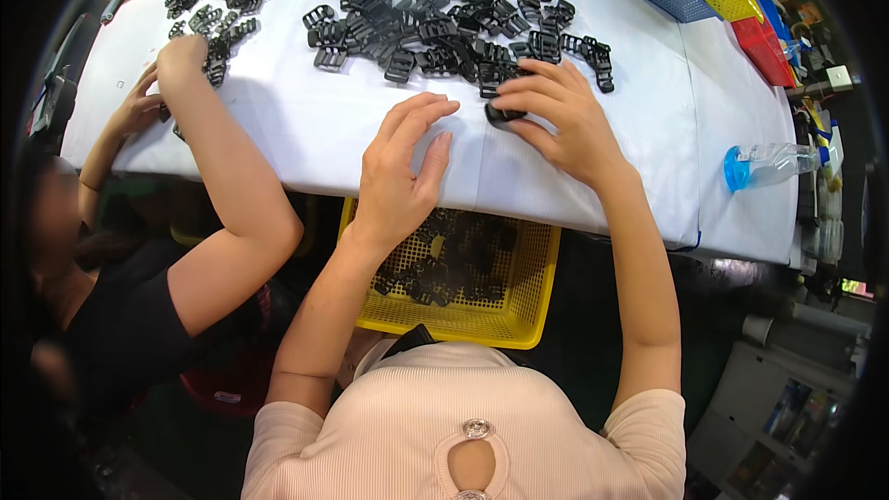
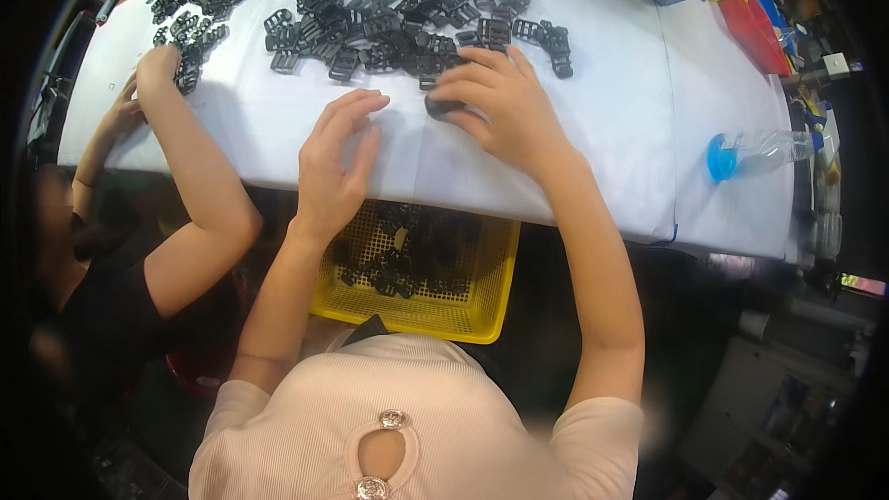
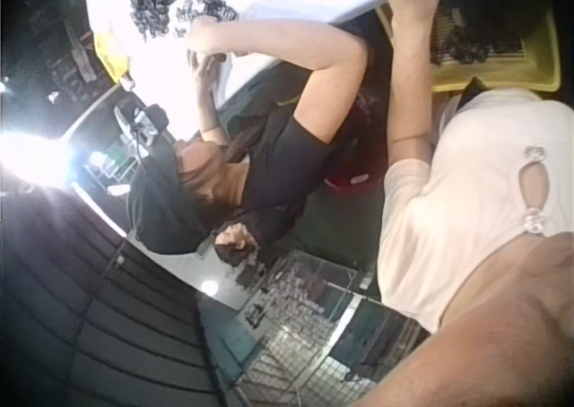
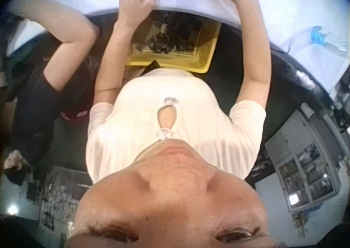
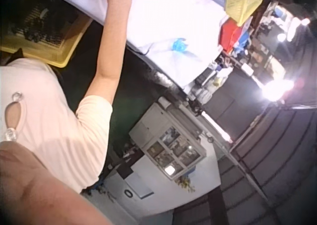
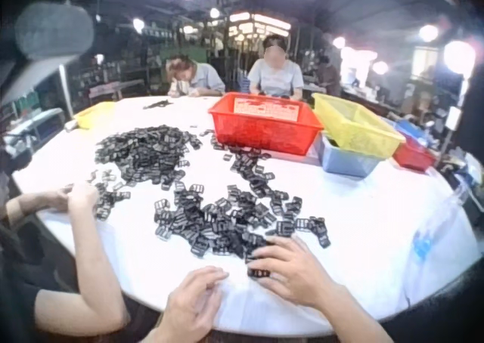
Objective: The person sorts small black plastic fasteners on a white table, picking them up and placing them into a yellow basket. Another person works alongside at the same table.
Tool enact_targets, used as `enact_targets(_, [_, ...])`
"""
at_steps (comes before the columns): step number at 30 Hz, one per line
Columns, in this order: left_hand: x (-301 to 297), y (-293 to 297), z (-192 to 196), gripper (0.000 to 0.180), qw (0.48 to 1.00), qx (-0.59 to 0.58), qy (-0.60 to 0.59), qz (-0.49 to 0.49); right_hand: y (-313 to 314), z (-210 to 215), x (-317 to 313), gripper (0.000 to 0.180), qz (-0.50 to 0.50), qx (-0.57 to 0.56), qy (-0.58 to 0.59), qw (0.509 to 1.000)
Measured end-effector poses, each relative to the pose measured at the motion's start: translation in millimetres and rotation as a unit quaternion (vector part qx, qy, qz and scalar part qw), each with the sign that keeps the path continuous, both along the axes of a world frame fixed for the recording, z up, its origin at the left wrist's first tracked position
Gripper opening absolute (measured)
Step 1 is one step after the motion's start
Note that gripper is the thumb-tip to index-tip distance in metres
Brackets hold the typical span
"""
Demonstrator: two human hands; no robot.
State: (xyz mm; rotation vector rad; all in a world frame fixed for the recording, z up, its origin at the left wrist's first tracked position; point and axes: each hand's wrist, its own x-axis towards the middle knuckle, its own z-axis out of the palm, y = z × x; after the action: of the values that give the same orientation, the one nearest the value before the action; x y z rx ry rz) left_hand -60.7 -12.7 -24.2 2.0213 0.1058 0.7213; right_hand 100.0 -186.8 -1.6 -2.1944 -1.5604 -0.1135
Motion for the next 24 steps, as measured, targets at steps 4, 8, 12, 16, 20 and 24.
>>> enact_targets(4, [0.1, 0.1, -0.8, 0.030, 1.000, 0.000, 0.001, 0.003, -34.4, 4.0, -6.2, 0.025, -0.114, 0.048, 0.027, 0.992])
enact_targets(8, [18.8, -4.5, -2.0, 0.031, 0.998, 0.059, -0.018, -0.011, -25.2, 7.5, -25.4, 0.023, -0.150, 0.113, 0.041, 0.981])
enact_targets(12, [51.1, -9.8, 3.9, 0.031, 0.985, 0.167, -0.032, 0.006, -16.4, 0.0, -33.7, 0.028, -0.154, 0.069, -0.005, 0.986])
enact_targets(16, [68.4, -7.8, -4.2, 0.030, 0.973, 0.231, -0.014, 0.004, -33.3, 14.5, -45.6, 0.023, -0.206, -0.042, 0.088, 0.974])
enact_targets(20, [79.5, -14.4, -1.2, 0.032, 0.959, 0.284, -0.013, 0.008, -31.2, 20.2, -37.3, 0.016, -0.183, -0.013, 0.116, 0.976])
enact_targets(24, [89.9, -18.8, -4.8, 0.035, 0.941, 0.338, -0.019, 0.006, 4.4, 0.2, -4.2, 0.011, -0.204, 0.117, 0.015, 0.972])
